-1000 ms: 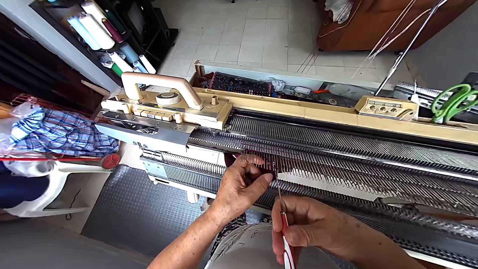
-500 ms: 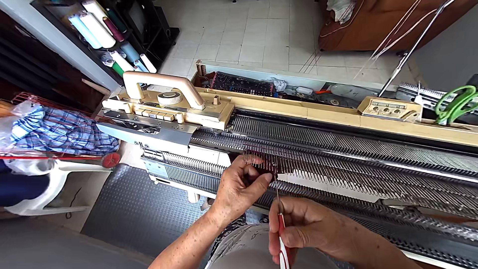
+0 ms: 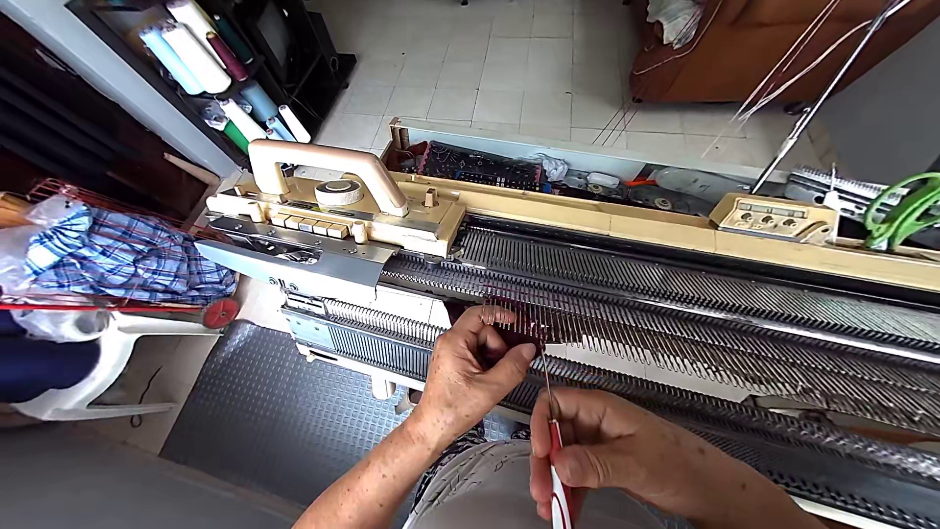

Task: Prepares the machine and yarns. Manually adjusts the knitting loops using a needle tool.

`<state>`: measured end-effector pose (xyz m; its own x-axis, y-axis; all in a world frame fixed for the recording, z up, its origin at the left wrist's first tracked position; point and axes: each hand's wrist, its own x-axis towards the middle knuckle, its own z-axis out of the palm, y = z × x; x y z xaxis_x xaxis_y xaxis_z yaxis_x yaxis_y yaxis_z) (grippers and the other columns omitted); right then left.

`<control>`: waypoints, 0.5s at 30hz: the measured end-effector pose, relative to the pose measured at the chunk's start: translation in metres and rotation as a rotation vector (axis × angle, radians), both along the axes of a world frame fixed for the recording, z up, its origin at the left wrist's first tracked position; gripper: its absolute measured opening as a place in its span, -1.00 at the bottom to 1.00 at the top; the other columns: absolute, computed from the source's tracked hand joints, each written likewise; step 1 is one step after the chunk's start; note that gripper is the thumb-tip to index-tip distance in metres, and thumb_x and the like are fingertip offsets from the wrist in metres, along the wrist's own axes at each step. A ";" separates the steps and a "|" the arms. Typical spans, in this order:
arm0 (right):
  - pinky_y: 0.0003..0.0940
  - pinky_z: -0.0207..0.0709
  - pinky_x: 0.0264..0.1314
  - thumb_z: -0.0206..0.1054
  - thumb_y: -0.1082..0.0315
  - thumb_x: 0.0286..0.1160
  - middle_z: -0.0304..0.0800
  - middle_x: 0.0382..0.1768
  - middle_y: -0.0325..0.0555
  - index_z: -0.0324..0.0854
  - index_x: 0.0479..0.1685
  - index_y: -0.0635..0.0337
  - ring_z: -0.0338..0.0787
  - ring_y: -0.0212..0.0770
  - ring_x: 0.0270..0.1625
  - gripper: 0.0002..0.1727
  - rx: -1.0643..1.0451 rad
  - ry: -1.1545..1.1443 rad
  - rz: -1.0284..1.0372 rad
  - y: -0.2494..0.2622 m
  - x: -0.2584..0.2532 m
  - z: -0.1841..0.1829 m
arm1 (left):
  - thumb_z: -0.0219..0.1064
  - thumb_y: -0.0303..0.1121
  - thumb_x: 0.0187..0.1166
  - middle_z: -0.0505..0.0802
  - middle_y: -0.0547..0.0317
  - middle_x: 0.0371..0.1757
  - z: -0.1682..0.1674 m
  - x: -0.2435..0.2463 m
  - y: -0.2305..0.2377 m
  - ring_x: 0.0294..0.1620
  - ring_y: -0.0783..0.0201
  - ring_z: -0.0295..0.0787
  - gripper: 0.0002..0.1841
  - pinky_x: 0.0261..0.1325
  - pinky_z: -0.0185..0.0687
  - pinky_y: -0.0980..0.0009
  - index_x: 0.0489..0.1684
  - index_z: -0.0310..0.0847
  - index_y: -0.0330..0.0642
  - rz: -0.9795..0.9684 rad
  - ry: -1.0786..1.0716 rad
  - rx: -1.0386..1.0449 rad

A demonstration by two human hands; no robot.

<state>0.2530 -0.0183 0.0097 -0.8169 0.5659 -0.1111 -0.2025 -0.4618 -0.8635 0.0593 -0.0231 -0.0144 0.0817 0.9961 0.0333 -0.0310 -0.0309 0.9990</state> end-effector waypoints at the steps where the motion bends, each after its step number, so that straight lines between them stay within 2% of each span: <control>1: -0.45 0.84 -0.07 0.31 0.33 0.66 0.86 -0.10 -0.23 0.55 0.13 0.09 0.90 -0.37 -0.04 -0.81 0.003 0.004 0.002 -0.001 0.000 0.002 | 0.39 -0.56 0.42 0.72 0.45 -0.54 0.001 0.001 0.000 -0.49 0.59 0.65 -0.77 -0.34 0.62 0.61 0.01 0.69 -0.33 0.002 -0.002 0.001; 7: -0.52 0.80 -0.07 0.44 0.30 0.55 0.87 -0.15 -0.27 0.58 0.10 0.06 0.89 -0.42 -0.09 -0.76 -0.016 0.009 0.059 -0.012 0.005 0.018 | 0.37 -0.56 0.44 0.69 0.47 -0.57 0.003 0.002 -0.002 -0.52 0.60 0.60 -0.77 -0.36 0.58 0.62 0.04 0.70 -0.32 0.019 0.006 0.020; 13: -0.48 0.83 -0.07 0.20 0.38 0.71 0.88 -0.12 -0.27 0.55 0.07 0.09 0.90 -0.36 -0.04 -0.89 -0.085 -0.044 0.004 0.022 -0.008 -0.013 | 0.40 -0.54 0.42 0.66 0.49 -0.60 0.001 -0.004 -0.001 -0.55 0.62 0.56 -0.76 -0.39 0.54 0.63 0.03 0.71 -0.32 -0.006 0.010 0.025; 15: -0.49 0.83 -0.08 0.22 0.37 0.70 0.87 -0.11 -0.27 0.55 0.07 0.08 0.90 -0.38 -0.04 -0.88 -0.068 -0.031 0.006 0.017 -0.008 -0.010 | 0.41 -0.54 0.41 0.63 0.50 -0.61 0.003 -0.004 -0.001 -0.56 0.62 0.54 -0.77 -0.42 0.51 0.64 0.01 0.72 -0.31 0.002 0.023 0.021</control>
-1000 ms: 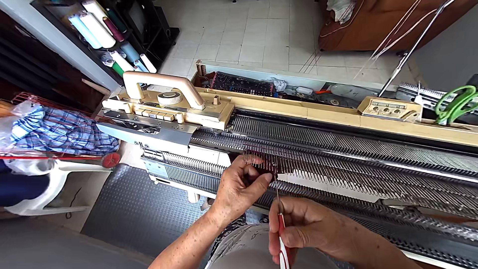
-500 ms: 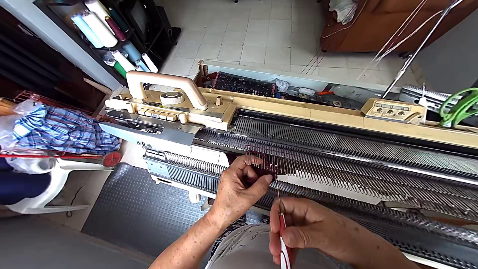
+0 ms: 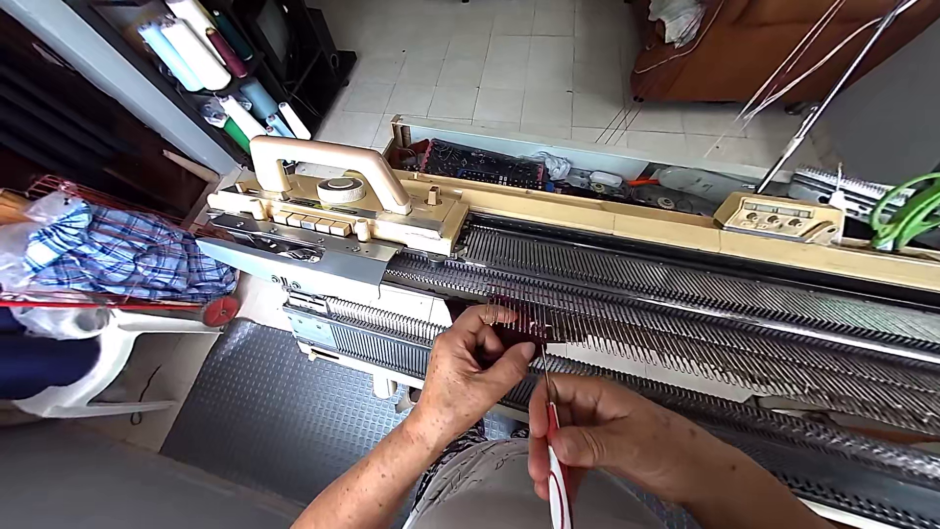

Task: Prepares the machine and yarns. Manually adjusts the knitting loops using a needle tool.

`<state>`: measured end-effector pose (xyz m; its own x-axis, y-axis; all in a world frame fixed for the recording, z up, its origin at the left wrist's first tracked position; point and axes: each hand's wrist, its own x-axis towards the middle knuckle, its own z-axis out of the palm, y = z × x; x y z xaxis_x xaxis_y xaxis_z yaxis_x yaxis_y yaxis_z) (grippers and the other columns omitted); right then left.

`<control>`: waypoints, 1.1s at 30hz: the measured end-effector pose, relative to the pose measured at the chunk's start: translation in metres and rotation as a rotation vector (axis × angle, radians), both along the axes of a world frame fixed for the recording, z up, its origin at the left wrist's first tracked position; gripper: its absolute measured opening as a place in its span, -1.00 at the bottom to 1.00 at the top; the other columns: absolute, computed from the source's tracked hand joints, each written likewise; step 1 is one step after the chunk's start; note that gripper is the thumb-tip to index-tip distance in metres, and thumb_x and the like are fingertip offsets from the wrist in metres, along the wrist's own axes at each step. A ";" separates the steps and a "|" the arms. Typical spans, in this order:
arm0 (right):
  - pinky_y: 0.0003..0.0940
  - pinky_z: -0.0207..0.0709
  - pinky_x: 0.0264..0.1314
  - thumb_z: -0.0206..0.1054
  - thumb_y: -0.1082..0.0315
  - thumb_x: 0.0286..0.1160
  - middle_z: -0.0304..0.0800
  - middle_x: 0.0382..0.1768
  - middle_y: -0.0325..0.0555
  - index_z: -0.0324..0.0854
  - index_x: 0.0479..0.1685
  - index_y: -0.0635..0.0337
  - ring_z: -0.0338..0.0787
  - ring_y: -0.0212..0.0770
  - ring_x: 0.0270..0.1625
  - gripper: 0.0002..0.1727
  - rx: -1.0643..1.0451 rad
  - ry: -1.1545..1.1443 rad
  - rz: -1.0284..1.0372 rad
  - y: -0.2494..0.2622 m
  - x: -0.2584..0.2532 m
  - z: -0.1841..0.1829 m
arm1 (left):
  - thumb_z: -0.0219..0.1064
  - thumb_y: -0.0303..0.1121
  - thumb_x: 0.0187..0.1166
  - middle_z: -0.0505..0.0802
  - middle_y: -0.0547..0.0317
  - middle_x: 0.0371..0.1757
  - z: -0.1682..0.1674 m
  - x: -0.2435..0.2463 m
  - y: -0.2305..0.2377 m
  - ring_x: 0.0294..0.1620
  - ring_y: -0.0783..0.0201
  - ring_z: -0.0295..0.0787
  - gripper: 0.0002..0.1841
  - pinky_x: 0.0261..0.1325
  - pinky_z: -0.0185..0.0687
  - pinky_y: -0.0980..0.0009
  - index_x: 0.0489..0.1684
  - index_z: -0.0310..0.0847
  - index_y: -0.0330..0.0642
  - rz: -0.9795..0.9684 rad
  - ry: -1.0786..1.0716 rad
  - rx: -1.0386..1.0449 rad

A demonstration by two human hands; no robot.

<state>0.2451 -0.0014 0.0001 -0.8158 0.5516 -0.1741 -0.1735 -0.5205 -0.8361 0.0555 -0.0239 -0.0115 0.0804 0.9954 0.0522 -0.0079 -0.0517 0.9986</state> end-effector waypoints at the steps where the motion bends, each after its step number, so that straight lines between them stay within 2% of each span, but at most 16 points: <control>1: -0.49 0.83 -0.09 0.26 0.35 0.69 0.87 -0.11 -0.27 0.55 0.09 0.08 0.90 -0.39 -0.04 -0.87 0.027 0.015 0.003 -0.006 0.001 0.004 | 0.41 -0.54 0.41 0.62 0.50 -0.62 0.001 0.000 0.000 -0.58 0.63 0.52 -0.77 -0.43 0.50 0.65 0.00 0.72 -0.31 0.004 0.002 -0.001; 4: -0.46 0.84 -0.07 0.35 0.31 0.63 0.86 -0.10 -0.24 0.55 0.13 0.08 0.90 -0.38 -0.04 -0.79 0.068 0.044 0.015 -0.019 0.006 0.016 | 0.40 -0.54 0.42 0.62 0.50 -0.64 0.002 0.002 -0.001 -0.59 0.62 0.52 -0.78 -0.43 0.50 0.64 -0.01 0.72 -0.31 0.010 -0.011 0.000; 7: -0.50 0.82 -0.08 0.42 0.31 0.56 0.87 -0.14 -0.26 0.58 0.10 0.05 0.90 -0.40 -0.08 -0.78 0.053 0.035 0.046 -0.026 0.008 0.025 | 0.38 -0.54 0.44 0.61 0.50 -0.63 0.001 0.003 -0.002 -0.59 0.62 0.50 -0.78 -0.43 0.50 0.64 0.01 0.72 -0.31 0.028 -0.008 0.019; 11: -0.49 0.82 -0.07 0.25 0.34 0.70 0.87 -0.13 -0.29 0.55 0.08 0.08 0.89 -0.39 -0.05 -0.88 0.031 -0.024 0.011 -0.002 0.000 0.003 | 0.40 -0.55 0.41 0.62 0.52 -0.62 0.000 -0.003 -0.002 -0.58 0.64 0.52 -0.74 -0.43 0.50 0.66 0.06 0.71 -0.34 0.017 -0.005 0.022; 13: -0.48 0.83 -0.06 0.22 0.38 0.71 0.88 -0.13 -0.29 0.56 0.06 0.09 0.90 -0.37 -0.04 -0.90 -0.014 -0.028 -0.002 0.006 -0.004 -0.003 | 0.41 -0.54 0.40 0.62 0.52 -0.63 0.000 -0.004 -0.002 -0.59 0.64 0.50 -0.74 -0.44 0.48 0.66 0.05 0.72 -0.32 0.011 -0.005 0.019; 21: -0.45 0.84 -0.08 0.36 0.32 0.61 0.86 -0.12 -0.25 0.55 0.13 0.07 0.91 -0.37 -0.06 -0.79 0.051 0.028 0.046 -0.020 0.004 0.021 | 0.41 -0.54 0.41 0.57 0.51 -0.66 0.002 0.000 -0.003 -0.62 0.63 0.45 -0.76 -0.47 0.44 0.67 0.02 0.73 -0.33 0.045 0.020 0.051; 26: -0.49 0.83 -0.09 0.29 0.36 0.66 0.86 -0.12 -0.27 0.54 0.08 0.08 0.90 -0.39 -0.05 -0.86 0.057 0.009 0.033 -0.008 -0.001 0.011 | 0.41 -0.53 0.42 0.59 0.53 -0.65 -0.001 -0.005 -0.002 -0.61 0.66 0.47 -0.75 -0.46 0.45 0.68 0.03 0.75 -0.33 0.025 0.015 0.054; 30: -0.46 0.84 -0.09 0.38 0.33 0.60 0.86 -0.13 -0.23 0.56 0.11 0.07 0.91 -0.37 -0.07 -0.79 0.053 0.033 0.052 -0.023 0.004 0.023 | 0.41 -0.54 0.42 0.57 0.52 -0.66 0.000 -0.004 -0.003 -0.62 0.65 0.45 -0.76 -0.47 0.44 0.67 0.03 0.75 -0.33 0.036 0.020 0.058; 33: -0.51 0.81 -0.08 0.45 0.32 0.53 0.87 -0.14 -0.24 0.58 0.11 0.06 0.90 -0.39 -0.08 -0.74 0.016 0.051 0.084 -0.027 0.007 0.025 | 0.42 -0.56 0.40 0.58 0.51 -0.66 -0.002 -0.002 -0.002 -0.62 0.64 0.47 -0.75 -0.47 0.45 0.67 0.03 0.74 -0.36 0.046 0.018 0.073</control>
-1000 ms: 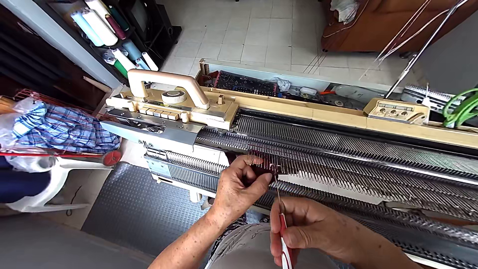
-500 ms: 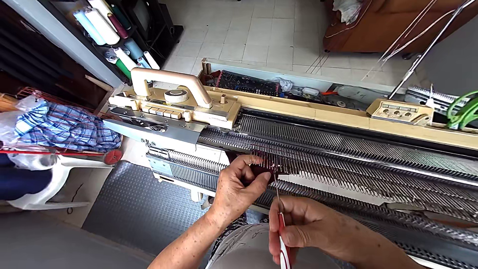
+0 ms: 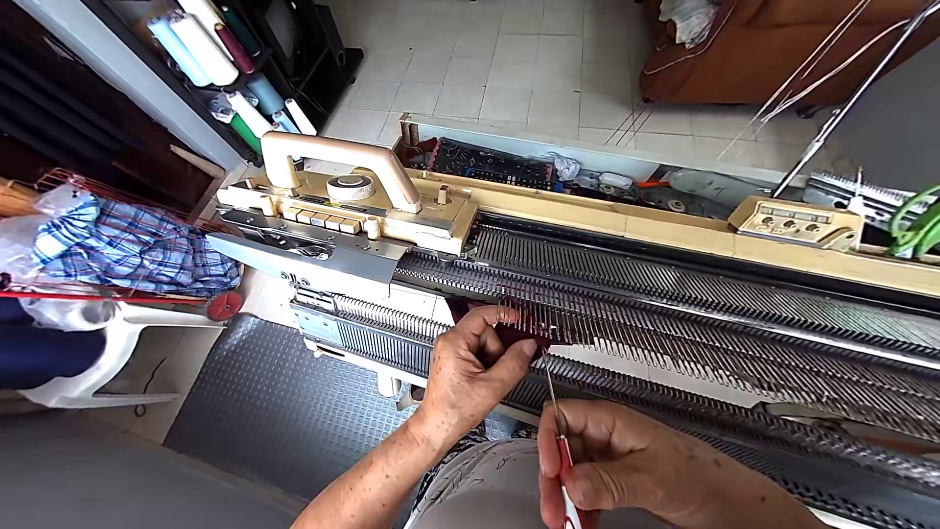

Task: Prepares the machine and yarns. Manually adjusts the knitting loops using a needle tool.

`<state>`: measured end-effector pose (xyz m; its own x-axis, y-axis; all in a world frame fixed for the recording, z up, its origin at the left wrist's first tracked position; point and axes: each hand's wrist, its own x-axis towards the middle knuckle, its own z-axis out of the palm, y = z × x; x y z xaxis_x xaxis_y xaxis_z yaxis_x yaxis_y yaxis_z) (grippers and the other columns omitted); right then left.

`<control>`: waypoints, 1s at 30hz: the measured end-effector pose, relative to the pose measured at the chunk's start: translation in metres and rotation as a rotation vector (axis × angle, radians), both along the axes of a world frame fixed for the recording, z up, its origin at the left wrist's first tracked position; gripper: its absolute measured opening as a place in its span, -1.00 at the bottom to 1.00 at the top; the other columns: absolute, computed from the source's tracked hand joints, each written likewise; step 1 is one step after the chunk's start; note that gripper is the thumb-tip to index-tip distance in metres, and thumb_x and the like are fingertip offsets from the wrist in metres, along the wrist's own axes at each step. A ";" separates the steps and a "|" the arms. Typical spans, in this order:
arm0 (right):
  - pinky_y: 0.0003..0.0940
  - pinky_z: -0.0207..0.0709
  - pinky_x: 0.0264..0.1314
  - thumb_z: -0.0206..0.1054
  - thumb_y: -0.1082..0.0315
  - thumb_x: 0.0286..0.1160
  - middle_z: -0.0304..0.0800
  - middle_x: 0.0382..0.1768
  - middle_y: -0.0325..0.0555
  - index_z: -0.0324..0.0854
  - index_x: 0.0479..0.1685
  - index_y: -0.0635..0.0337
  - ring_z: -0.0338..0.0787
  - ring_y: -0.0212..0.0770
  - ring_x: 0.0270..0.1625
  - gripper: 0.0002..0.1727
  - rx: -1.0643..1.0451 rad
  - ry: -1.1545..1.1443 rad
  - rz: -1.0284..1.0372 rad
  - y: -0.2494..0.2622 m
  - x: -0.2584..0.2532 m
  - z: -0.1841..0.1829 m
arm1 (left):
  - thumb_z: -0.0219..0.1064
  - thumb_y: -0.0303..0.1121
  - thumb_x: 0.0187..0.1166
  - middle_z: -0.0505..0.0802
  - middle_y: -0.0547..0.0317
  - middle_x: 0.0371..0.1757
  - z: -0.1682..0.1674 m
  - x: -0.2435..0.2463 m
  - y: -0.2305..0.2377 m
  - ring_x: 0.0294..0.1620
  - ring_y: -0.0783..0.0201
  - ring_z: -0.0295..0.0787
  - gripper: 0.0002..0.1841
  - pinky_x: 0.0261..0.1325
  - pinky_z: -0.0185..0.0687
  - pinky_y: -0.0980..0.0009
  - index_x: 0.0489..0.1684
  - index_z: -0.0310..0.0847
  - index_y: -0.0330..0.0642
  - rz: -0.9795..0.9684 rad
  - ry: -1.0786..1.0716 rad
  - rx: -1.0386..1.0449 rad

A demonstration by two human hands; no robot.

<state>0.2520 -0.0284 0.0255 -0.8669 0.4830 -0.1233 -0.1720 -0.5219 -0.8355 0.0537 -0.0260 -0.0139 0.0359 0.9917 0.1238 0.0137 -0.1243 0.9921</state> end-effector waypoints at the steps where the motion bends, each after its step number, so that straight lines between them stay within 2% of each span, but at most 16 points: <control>1: -0.51 0.81 -0.07 0.45 0.32 0.53 0.88 -0.14 -0.25 0.58 0.11 0.05 0.90 -0.40 -0.08 -0.74 -0.005 0.003 0.001 -0.001 0.001 0.000 | 0.42 -0.56 0.40 0.58 0.51 -0.66 0.000 0.002 0.000 -0.62 0.64 0.46 -0.74 -0.47 0.45 0.67 0.03 0.74 -0.37 0.009 0.003 0.008; 8: -0.49 0.83 -0.03 0.25 0.32 0.71 0.88 -0.07 -0.30 0.56 0.10 0.03 0.90 -0.39 -0.01 -0.87 -0.017 -0.054 -0.097 0.029 -0.006 -0.028 | 0.43 -0.48 0.41 0.62 0.47 -0.69 0.007 0.018 0.000 -0.68 0.65 0.47 -0.77 -0.53 0.44 0.68 -0.02 0.75 -0.34 0.141 0.190 0.033; 13: -0.46 0.84 -0.11 0.43 0.30 0.55 0.88 -0.13 -0.23 0.59 0.12 0.05 0.92 -0.37 -0.08 -0.76 0.013 0.004 -0.055 0.003 0.000 -0.004 | 0.46 -0.50 0.42 0.59 0.50 -0.67 0.004 0.003 -0.001 -0.64 0.64 0.46 -0.74 -0.48 0.45 0.67 0.05 0.75 -0.34 0.020 0.050 0.010; 18: -0.47 0.83 -0.08 0.24 0.40 0.69 0.88 -0.11 -0.26 0.54 0.08 0.07 0.90 -0.36 -0.04 -0.87 -0.028 -0.045 -0.077 0.028 -0.013 -0.026 | 0.44 -0.52 0.40 0.58 0.53 -0.68 0.006 -0.001 0.000 -0.64 0.66 0.45 -0.74 -0.48 0.43 0.67 0.04 0.75 -0.34 -0.003 0.021 -0.030; 25: -0.45 0.84 -0.02 0.14 0.46 0.71 0.88 -0.12 -0.25 0.55 0.02 0.12 0.91 -0.32 -0.03 -0.88 -0.163 -0.094 -0.131 0.035 -0.021 -0.031 | 0.42 -0.55 0.40 0.55 0.53 -0.70 0.008 -0.001 0.000 -0.65 0.66 0.43 -0.75 -0.50 0.42 0.67 0.03 0.74 -0.35 -0.007 0.010 -0.045; 30: -0.46 0.84 -0.06 0.21 0.41 0.70 0.88 -0.11 -0.28 0.54 0.06 0.08 0.91 -0.35 -0.03 -0.89 -0.096 -0.100 -0.099 0.031 -0.020 -0.026 | 0.41 -0.52 0.42 0.54 0.55 -0.70 0.006 -0.003 0.000 -0.65 0.67 0.41 -0.75 -0.49 0.40 0.68 0.04 0.76 -0.34 -0.002 0.019 -0.021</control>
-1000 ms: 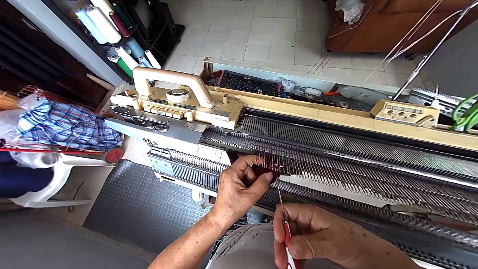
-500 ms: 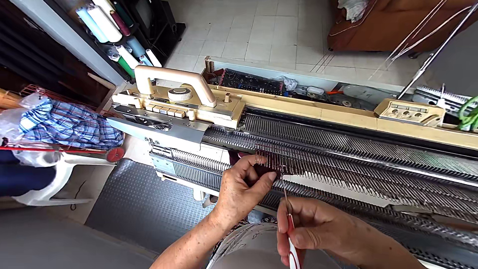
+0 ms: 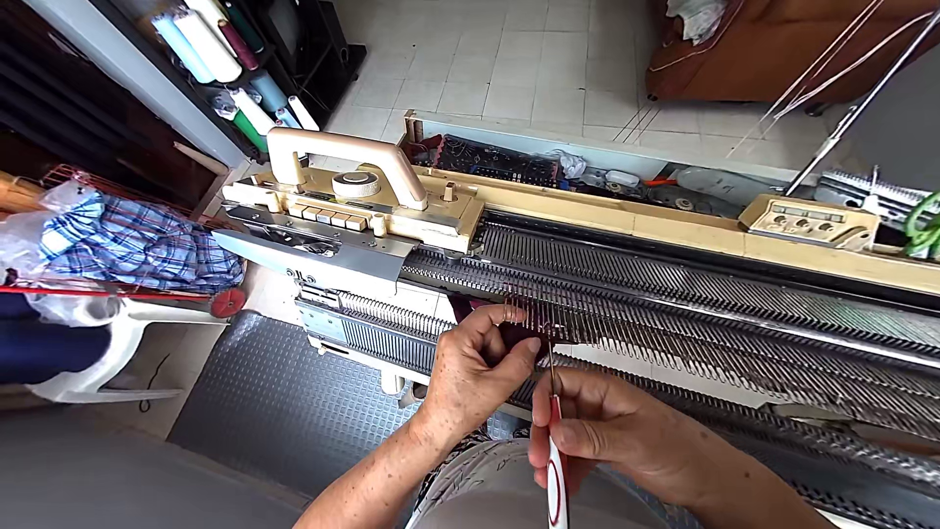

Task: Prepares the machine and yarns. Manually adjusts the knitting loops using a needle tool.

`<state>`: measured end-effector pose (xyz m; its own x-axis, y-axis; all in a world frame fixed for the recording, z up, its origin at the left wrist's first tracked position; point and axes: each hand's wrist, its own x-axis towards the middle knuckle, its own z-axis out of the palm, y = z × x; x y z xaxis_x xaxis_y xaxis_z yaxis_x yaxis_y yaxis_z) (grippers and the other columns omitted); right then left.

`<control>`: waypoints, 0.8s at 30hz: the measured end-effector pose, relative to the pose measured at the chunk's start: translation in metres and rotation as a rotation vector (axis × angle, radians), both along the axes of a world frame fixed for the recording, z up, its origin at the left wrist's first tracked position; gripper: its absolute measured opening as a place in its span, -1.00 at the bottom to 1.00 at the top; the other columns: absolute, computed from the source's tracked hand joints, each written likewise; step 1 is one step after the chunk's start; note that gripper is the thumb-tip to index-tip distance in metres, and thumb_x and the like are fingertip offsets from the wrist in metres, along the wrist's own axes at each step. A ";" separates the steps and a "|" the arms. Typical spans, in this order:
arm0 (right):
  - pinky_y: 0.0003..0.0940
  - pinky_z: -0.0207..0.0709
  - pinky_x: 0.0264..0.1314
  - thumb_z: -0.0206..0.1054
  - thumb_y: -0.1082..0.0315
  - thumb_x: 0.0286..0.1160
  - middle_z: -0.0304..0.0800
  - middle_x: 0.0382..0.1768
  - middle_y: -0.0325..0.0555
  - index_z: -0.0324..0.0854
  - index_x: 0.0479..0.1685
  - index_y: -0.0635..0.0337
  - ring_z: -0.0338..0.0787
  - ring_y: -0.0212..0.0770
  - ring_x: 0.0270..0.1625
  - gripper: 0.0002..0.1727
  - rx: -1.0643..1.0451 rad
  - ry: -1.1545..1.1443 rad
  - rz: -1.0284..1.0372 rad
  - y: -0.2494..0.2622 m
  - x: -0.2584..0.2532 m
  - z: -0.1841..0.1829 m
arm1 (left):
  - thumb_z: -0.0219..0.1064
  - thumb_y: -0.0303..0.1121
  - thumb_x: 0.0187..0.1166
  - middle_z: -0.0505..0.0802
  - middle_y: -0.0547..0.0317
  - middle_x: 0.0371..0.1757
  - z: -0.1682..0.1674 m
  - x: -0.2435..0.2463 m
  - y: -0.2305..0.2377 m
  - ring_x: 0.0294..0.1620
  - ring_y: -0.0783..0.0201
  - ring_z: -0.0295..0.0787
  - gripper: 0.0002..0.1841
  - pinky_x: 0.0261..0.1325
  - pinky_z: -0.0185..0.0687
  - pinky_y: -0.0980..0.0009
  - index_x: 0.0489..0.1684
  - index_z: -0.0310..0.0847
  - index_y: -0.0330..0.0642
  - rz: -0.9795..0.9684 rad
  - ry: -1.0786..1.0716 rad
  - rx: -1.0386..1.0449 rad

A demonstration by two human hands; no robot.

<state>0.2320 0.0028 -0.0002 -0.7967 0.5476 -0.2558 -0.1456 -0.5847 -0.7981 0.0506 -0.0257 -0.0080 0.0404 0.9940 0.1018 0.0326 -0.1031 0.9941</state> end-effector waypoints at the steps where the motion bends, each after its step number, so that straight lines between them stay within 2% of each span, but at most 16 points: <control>1: -0.47 0.84 -0.09 0.23 0.40 0.70 0.88 -0.11 -0.29 0.53 0.08 0.07 0.91 -0.36 -0.04 -0.88 0.041 0.004 0.009 -0.003 0.001 0.003 | 0.42 -0.52 0.42 0.54 0.55 -0.70 0.000 0.000 0.000 -0.65 0.67 0.41 -0.75 -0.48 0.40 0.68 0.04 0.76 -0.33 0.000 -0.002 0.003; 6: -0.46 0.84 -0.12 0.28 0.38 0.66 0.86 -0.09 -0.24 0.52 0.13 0.09 0.91 -0.37 -0.06 -0.83 0.137 0.022 0.008 -0.016 0.006 0.011 | 0.43 -0.53 0.41 0.53 0.55 -0.70 0.000 0.001 -0.001 -0.65 0.67 0.39 -0.75 -0.49 0.39 0.68 0.03 0.76 -0.33 -0.001 -0.007 0.012; 13: -0.44 0.85 -0.09 0.20 0.41 0.71 0.87 -0.10 -0.26 0.51 0.08 0.10 0.91 -0.33 -0.03 -0.89 0.087 -0.026 -0.006 -0.008 -0.001 0.006 | 0.41 -0.53 0.42 0.51 0.56 -0.71 0.000 0.001 0.000 -0.65 0.68 0.37 -0.77 -0.49 0.36 0.69 0.01 0.76 -0.33 -0.002 -0.015 0.001; 19: -0.43 0.85 -0.11 0.28 0.41 0.65 0.86 -0.09 -0.21 0.51 0.12 0.10 0.91 -0.33 -0.05 -0.83 0.154 0.008 -0.002 -0.022 0.005 0.015 | 0.43 -0.53 0.41 0.51 0.56 -0.71 0.000 0.000 0.000 -0.65 0.68 0.37 -0.76 -0.49 0.36 0.69 0.02 0.76 -0.33 -0.013 -0.014 0.008; 24: -0.45 0.84 -0.10 0.40 0.34 0.57 0.87 -0.14 -0.23 0.57 0.09 0.06 0.92 -0.35 -0.09 -0.79 0.112 0.033 0.021 -0.035 0.010 0.030 | 0.41 -0.53 0.42 0.50 0.55 -0.71 0.001 -0.001 -0.001 -0.66 0.67 0.36 -0.76 -0.50 0.36 0.69 0.03 0.77 -0.34 -0.008 0.018 0.039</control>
